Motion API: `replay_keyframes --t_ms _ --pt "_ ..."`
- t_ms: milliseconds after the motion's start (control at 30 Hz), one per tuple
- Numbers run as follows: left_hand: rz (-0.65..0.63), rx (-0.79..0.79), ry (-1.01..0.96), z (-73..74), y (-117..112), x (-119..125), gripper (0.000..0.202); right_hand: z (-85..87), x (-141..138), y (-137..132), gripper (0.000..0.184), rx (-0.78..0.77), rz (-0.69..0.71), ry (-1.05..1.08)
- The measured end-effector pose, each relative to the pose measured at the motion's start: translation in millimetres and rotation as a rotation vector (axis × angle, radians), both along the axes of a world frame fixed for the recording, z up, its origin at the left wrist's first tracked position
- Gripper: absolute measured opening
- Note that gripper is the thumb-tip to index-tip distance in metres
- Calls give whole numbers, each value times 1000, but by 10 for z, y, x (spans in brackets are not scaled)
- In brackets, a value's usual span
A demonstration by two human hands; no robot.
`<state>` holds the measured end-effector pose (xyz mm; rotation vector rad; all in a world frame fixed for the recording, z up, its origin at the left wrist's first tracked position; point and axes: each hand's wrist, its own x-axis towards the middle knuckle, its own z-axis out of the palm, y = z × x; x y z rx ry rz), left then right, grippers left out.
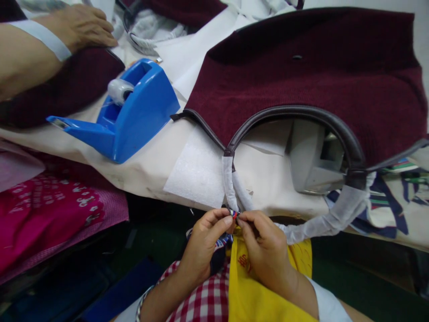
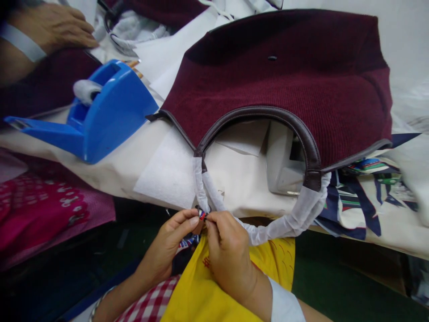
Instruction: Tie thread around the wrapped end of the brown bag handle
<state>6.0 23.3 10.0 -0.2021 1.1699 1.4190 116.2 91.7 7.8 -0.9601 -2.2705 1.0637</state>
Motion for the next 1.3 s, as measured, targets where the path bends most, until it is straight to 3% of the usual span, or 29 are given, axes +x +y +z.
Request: replay_keyframes --t_ms 167,400,533,867,1300 --pt "-19 0 -19 6 3 -3 16 19 18 13 11 7 4 -36" --pt "-16 16 -8 1 3 -5 15 -2 8 -5 13 207 66 -73" --pt "-18 26 30 -9 2 -2 15 -14 -11 0 13 244 108 -59" --pt "-38 21 95 -18 15 32 13 -67 -18 9 13 196 102 -38" --pt "-79 -75 299 52 24 29 13 -28 22 92 9 22 126 29"
